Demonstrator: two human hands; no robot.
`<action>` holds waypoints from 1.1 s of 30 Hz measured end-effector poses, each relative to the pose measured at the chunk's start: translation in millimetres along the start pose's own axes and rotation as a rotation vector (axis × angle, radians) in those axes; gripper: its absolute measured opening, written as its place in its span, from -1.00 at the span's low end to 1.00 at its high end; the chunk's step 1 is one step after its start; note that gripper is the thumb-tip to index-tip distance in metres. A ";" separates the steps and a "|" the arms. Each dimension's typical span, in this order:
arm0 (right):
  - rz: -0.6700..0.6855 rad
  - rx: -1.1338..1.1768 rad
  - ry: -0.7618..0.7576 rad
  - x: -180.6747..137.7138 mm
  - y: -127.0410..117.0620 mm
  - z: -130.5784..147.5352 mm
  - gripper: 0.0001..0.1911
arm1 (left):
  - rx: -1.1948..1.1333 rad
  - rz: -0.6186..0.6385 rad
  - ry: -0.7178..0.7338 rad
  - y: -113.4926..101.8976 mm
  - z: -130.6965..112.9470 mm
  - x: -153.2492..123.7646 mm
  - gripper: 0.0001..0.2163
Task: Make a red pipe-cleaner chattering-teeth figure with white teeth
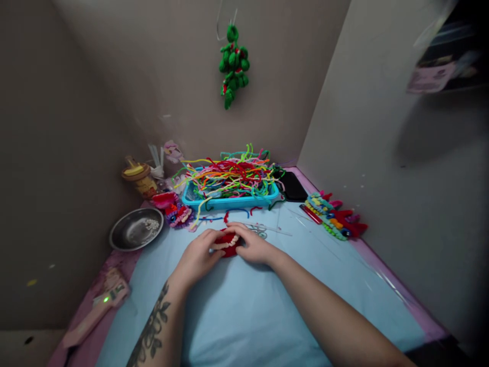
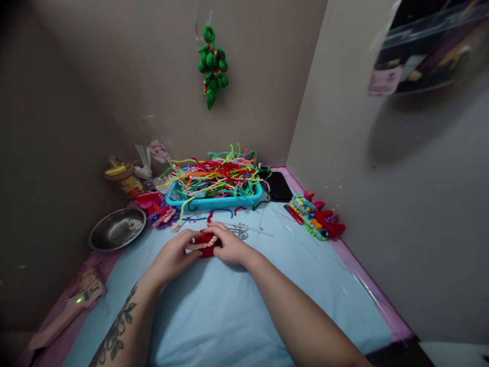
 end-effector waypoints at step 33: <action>-0.090 -0.059 -0.067 1.6 7.8 12.8 -0.53 | -0.204 -0.127 -0.093 -18.4 23.8 2.4 -0.90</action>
Point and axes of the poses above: each hand's wrist, its own x-axis towards the middle knuckle, its own y-axis out of the palm, z = x × y, the point moved 3 cm from there along x, towards the middle knuckle, and after that the axes turned 15 degrees about -y, right-handed, at the moved point
